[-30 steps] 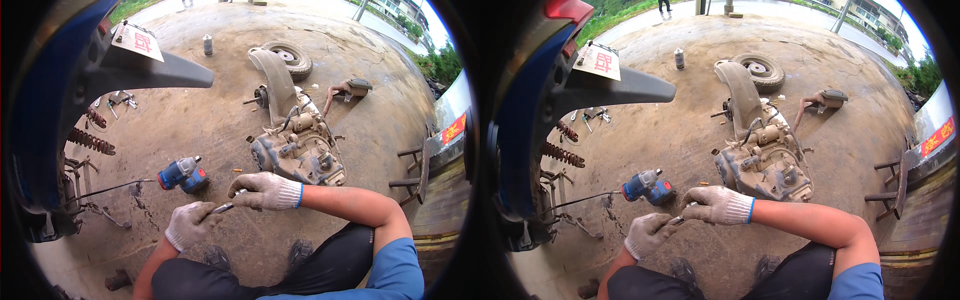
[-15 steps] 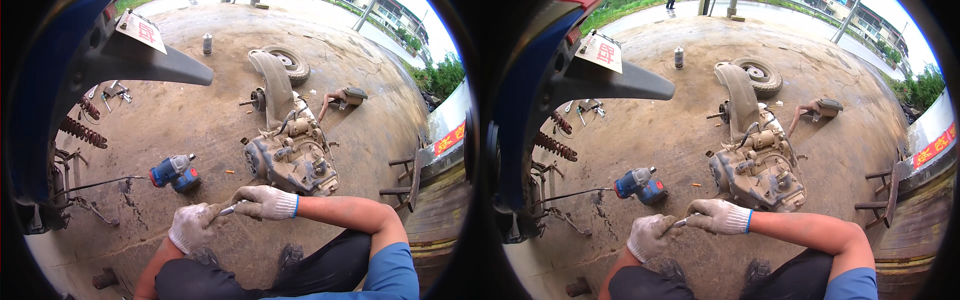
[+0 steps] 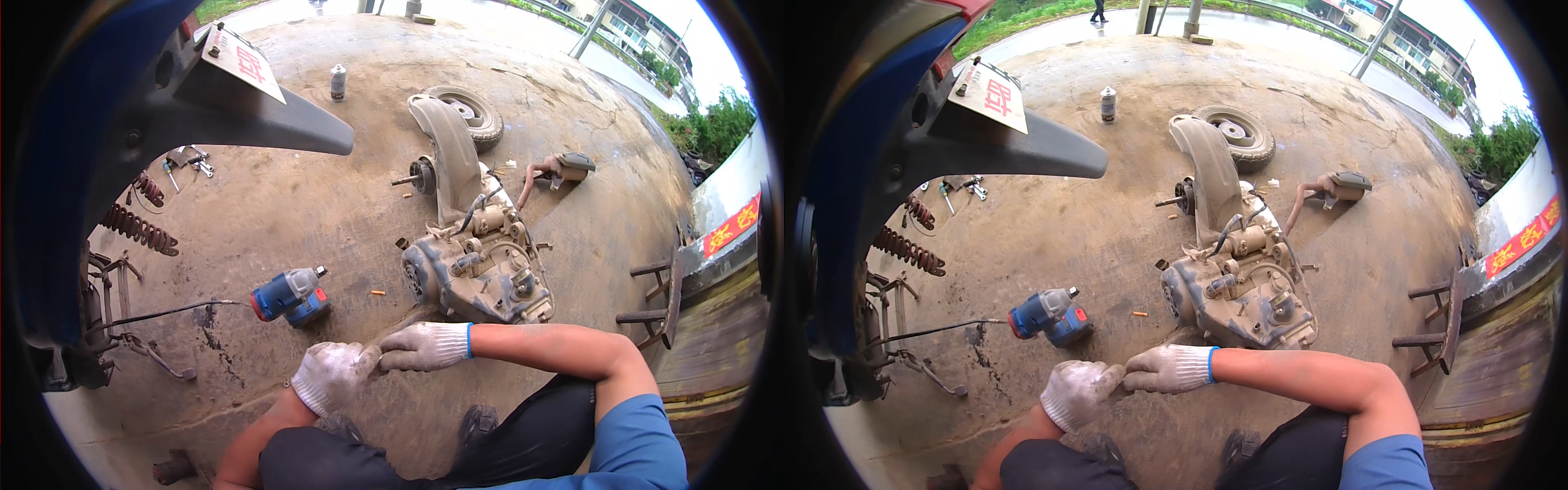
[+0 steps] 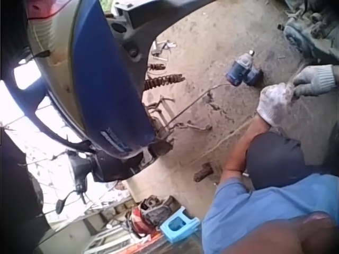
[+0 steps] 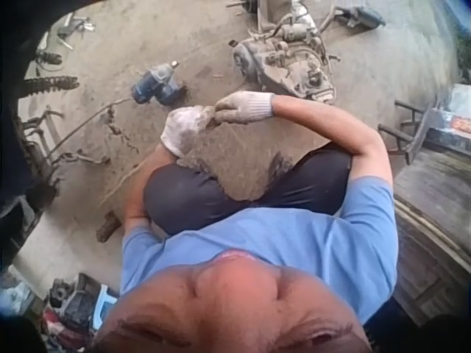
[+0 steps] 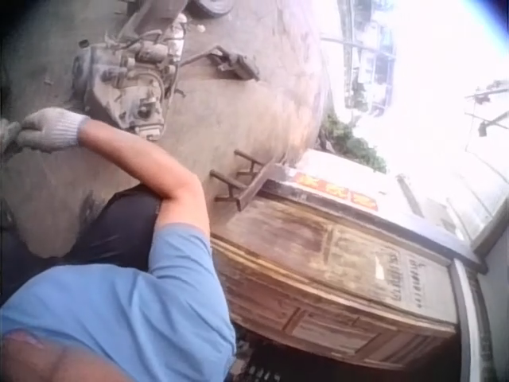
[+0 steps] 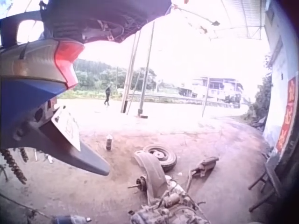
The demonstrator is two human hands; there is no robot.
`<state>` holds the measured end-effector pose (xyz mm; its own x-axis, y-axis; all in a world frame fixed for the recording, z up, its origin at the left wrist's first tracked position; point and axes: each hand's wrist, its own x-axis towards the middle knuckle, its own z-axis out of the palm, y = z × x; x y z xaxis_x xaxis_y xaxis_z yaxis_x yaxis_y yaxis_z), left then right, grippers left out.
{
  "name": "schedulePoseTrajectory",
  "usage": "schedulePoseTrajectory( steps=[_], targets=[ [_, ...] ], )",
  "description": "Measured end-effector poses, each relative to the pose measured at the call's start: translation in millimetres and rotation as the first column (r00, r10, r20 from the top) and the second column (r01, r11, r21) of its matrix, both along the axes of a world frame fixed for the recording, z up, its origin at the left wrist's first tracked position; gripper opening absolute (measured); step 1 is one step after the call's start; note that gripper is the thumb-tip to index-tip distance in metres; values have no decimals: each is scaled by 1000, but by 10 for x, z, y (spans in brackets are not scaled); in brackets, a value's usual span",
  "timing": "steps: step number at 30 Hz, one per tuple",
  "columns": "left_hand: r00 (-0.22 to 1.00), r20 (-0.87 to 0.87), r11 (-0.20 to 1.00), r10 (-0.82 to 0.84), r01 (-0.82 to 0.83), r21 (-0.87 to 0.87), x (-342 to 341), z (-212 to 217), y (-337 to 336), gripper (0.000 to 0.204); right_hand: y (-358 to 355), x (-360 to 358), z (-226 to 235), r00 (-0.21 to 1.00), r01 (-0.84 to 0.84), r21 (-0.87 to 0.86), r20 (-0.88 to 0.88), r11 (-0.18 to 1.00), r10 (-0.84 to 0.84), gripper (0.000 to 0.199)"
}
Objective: Disassembling an air filter housing and related components from a motorcycle engine.
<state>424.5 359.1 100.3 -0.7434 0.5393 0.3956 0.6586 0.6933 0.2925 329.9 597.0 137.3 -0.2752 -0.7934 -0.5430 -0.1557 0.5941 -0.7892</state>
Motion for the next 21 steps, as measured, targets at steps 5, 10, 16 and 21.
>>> schedulePoseTrajectory(
  steps=[5,10,16,21],
  targets=[
    [932,314,789,184,-330,518,171,-104,-244,44,-220,-375,2,957,-146,-31,-259,989,134,40],
    [590,551,243,590,-781,575,307,-1599,-1076,71,157,-858,145,811,153,-68,-562,986,-165,33],
    [796,602,496,-64,-498,711,-749,-1422,-1239,87,-95,-1033,-140,636,211,-121,-737,970,-230,28],
    [940,330,730,-90,-163,664,-851,-1266,-1080,44,-291,-967,-252,697,218,-67,-688,974,-203,28]
  ],
)
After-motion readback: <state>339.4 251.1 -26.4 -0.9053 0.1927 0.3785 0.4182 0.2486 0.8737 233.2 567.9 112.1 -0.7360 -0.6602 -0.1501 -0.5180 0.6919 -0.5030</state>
